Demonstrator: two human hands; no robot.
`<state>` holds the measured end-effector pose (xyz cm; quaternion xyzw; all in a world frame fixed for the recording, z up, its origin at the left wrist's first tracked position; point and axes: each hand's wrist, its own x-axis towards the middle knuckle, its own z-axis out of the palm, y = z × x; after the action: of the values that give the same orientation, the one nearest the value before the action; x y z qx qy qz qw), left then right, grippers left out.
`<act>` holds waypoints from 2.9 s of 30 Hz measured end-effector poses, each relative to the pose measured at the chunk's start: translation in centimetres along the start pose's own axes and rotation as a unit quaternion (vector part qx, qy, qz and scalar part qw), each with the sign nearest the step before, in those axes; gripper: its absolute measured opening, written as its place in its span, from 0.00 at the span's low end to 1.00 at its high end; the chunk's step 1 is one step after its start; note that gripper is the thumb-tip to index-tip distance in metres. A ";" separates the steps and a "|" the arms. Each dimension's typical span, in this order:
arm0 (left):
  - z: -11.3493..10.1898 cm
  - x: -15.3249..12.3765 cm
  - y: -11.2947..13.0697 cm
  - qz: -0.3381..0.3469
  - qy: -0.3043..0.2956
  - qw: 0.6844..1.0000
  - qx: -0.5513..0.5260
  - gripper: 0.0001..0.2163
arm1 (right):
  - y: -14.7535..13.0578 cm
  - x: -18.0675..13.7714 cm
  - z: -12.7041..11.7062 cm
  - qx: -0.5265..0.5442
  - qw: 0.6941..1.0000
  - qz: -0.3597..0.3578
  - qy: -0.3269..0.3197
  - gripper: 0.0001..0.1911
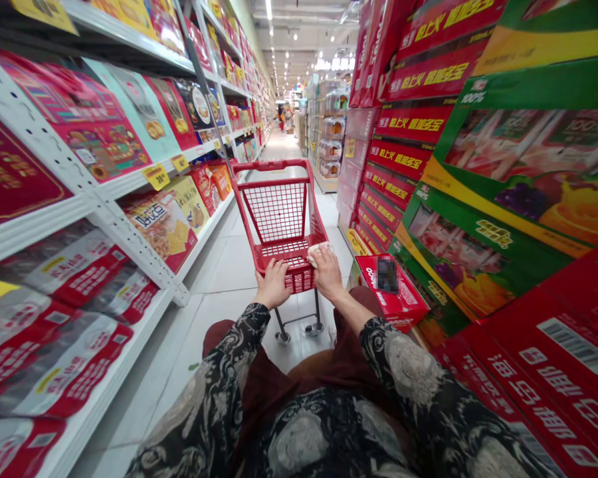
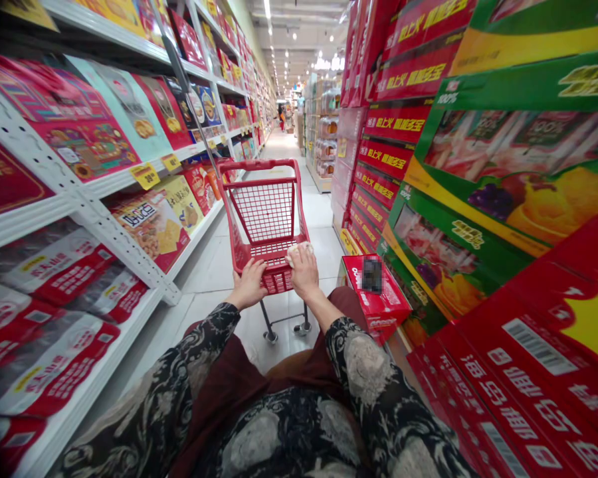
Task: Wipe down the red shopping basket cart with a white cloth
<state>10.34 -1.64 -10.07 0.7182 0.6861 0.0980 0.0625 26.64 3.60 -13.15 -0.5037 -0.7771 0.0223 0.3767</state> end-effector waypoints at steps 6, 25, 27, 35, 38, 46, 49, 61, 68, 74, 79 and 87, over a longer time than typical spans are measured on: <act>-0.2 0.5 -0.1 -0.006 -0.011 1.000 0.012 0.32 | -3.6 0.9 1.2 0.012 0.993 -0.094 -0.076 0.20; -0.3 -1.0 -0.2 -0.005 0.046 0.999 -0.012 0.24 | -3.0 0.0 0.7 0.020 0.995 -0.092 -0.033 0.19; -0.3 -1.1 -0.2 -0.009 0.048 0.999 -0.021 0.25 | -2.1 0.2 0.6 0.023 0.997 -0.075 -0.003 0.17; -0.9 0.2 2.9 0.036 0.103 0.991 -0.077 0.26 | -1.6 0.5 1.3 0.096 0.995 0.017 0.014 0.21; -0.9 0.9 3.8 0.069 0.077 0.991 -0.089 0.25 | -2.8 0.9 1.4 0.178 0.982 0.049 0.025 0.23; -0.2 1.6 2.9 0.029 0.098 0.995 0.001 0.21 | -3.4 2.2 -0.5 0.175 0.977 0.097 0.071 0.24; 0.0 1.4 1.4 0.036 0.144 0.988 0.028 0.18 | -2.5 1.5 -0.8 0.132 0.985 0.109 0.005 0.23; 2.0 0.1 2.0 0.105 0.194 0.975 0.024 0.16 | -2.7 -0.6 -0.9 0.036 0.994 0.072 -0.078 0.29; 0.4 -2.0 -3.3 0.025 0.242 0.970 0.027 0.15 | -2.3 -1.3 -0.8 0.028 0.994 0.052 -0.086 0.30; 1.9 -0.4 0.0 0.099 0.228 0.968 0.022 0.16 | -2.4 -1.6 -0.2 0.020 0.995 0.056 -0.086 0.32; 2.6 0.2 0.3 0.125 0.223 0.966 0.034 0.16 | -2.0 -1.6 -1.1 -0.016 0.992 0.034 -0.117 0.32; 0.7 -2.7 -6.6 0.083 0.252 0.962 0.071 0.16 | -2.1 -2.0 -1.0 -0.025 0.991 0.005 -0.132 0.30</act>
<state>3.92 -4.00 -12.35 0.7272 0.6229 0.2316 -0.1722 26.03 0.61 -12.72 -0.5097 -0.8175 0.0713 0.2586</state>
